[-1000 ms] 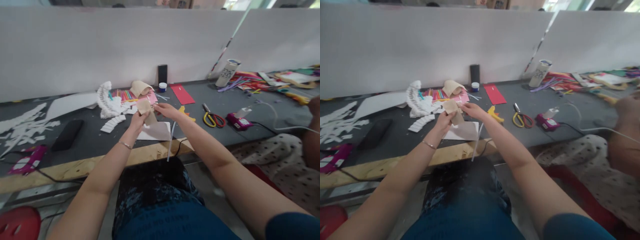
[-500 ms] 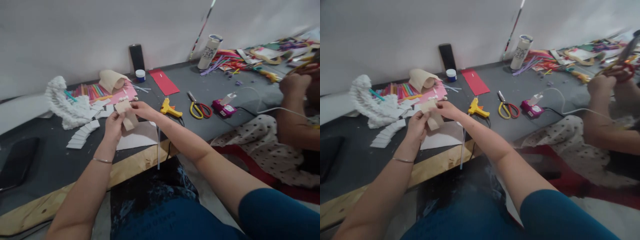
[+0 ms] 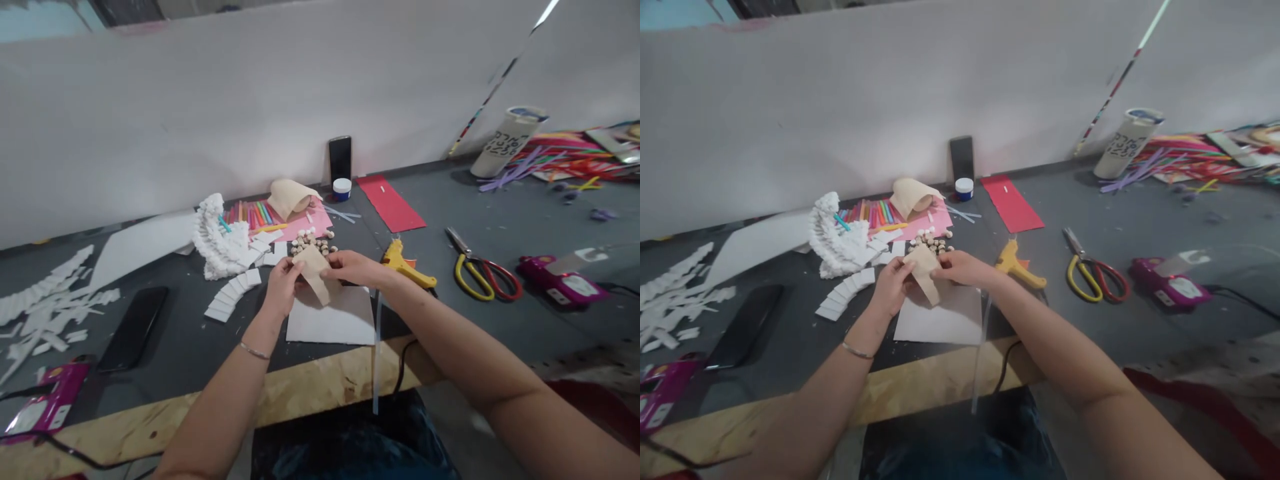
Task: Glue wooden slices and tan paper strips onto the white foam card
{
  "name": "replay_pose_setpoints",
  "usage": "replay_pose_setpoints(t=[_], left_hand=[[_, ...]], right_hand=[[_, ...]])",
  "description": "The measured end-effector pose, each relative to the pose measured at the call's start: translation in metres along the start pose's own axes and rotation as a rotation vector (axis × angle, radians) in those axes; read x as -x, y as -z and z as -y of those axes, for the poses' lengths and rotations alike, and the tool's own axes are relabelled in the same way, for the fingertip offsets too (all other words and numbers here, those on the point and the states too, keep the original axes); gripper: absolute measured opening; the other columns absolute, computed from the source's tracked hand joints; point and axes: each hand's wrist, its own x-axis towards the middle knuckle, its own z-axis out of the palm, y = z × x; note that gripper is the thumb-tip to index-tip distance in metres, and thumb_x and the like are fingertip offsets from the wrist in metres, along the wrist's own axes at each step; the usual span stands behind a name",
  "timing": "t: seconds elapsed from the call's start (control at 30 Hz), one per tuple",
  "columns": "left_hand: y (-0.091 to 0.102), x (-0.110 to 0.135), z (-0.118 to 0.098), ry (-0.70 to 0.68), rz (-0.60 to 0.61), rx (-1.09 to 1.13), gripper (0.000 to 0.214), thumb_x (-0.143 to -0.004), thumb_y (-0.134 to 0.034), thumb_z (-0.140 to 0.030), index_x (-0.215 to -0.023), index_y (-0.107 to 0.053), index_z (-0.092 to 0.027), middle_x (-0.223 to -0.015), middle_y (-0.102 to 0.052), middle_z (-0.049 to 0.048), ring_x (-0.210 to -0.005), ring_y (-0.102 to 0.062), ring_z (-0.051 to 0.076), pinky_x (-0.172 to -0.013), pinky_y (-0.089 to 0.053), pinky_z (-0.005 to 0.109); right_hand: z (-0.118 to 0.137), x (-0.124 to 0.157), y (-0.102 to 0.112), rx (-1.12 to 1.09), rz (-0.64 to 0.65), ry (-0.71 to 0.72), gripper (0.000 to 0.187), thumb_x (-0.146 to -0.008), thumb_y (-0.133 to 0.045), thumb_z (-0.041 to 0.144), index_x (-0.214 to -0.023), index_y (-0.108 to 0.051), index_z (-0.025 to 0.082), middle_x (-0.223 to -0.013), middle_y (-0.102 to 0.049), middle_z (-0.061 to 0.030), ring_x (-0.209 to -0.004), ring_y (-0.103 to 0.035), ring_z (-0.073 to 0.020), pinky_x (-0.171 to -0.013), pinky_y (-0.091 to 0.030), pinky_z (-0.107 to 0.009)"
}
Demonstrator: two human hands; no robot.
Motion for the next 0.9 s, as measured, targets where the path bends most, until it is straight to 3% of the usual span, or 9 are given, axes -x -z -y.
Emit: replay_pose_setpoints(t=[0.13,0.27,0.43,0.6,0.8,0.9], left_hand=[[0.007,0.003,0.003,0.04,0.076,0.011,0.045,-0.063,-0.08,-0.044,-0.09,-0.053,-0.02,-0.077,-0.064,-0.0017,-0.068,-0.063,0.016,-0.053,-0.054,0.026],[0.01,0.005,0.003,0.007,0.139,-0.06,0.051,-0.062,-0.082,-0.042,-0.101,-0.06,-0.018,-0.08,-0.067,0.0004,-0.068,-0.063,0.014,-0.061,-0.052,0.025],[0.012,0.003,0.005,-0.092,0.011,-0.158,0.036,-0.062,-0.081,-0.041,-0.078,-0.06,-0.016,-0.066,-0.06,-0.0034,-0.059,-0.055,0.01,-0.054,-0.045,0.019],[0.02,-0.003,0.005,-0.067,-0.038,-0.125,0.046,-0.065,-0.079,-0.044,-0.097,-0.055,-0.022,-0.075,-0.062,-0.0039,-0.06,-0.058,0.012,-0.046,-0.045,0.019],[0.023,-0.002,-0.001,0.002,0.128,-0.146,0.065,-0.06,-0.084,-0.044,-0.116,-0.059,-0.02,-0.073,-0.063,-0.0026,-0.061,-0.059,0.012,-0.054,-0.046,0.02],[0.021,-0.001,-0.003,-0.003,0.187,-0.319,0.054,-0.063,-0.083,-0.041,-0.108,-0.065,-0.018,-0.076,-0.065,-0.001,-0.062,-0.058,0.012,-0.056,-0.044,0.021]], right_hand=[[-0.007,0.005,0.001,0.063,-0.035,-0.008,0.024,-0.079,-0.062,0.041,-0.076,-0.054,0.018,-0.064,-0.049,0.0058,-0.054,-0.041,-0.0073,-0.048,-0.03,-0.02],[-0.002,0.011,0.0,0.117,0.072,-0.011,0.025,-0.081,-0.06,0.043,-0.078,-0.056,0.019,-0.066,-0.051,0.0051,-0.056,-0.044,-0.0079,-0.05,-0.032,-0.02],[0.0,0.014,0.002,0.191,0.108,-0.086,0.033,-0.078,-0.065,0.05,-0.076,-0.058,0.018,-0.065,-0.055,0.0036,-0.055,-0.049,-0.009,-0.05,-0.037,-0.021],[-0.007,0.009,0.01,0.103,-0.014,-0.132,0.032,-0.075,-0.067,0.048,-0.077,-0.055,0.018,-0.062,-0.059,0.002,-0.053,-0.052,-0.0099,-0.05,-0.041,-0.022],[-0.008,0.013,0.021,0.103,-0.006,-0.148,0.034,-0.074,-0.067,0.051,-0.075,-0.056,0.018,-0.062,-0.058,0.0016,-0.053,-0.051,-0.0099,-0.05,-0.041,-0.023],[-0.006,0.014,0.024,0.205,-0.021,-0.076,0.032,-0.077,-0.063,0.05,-0.075,-0.058,0.018,-0.066,-0.059,0.0015,-0.059,-0.053,-0.0111,-0.055,-0.041,-0.024]])
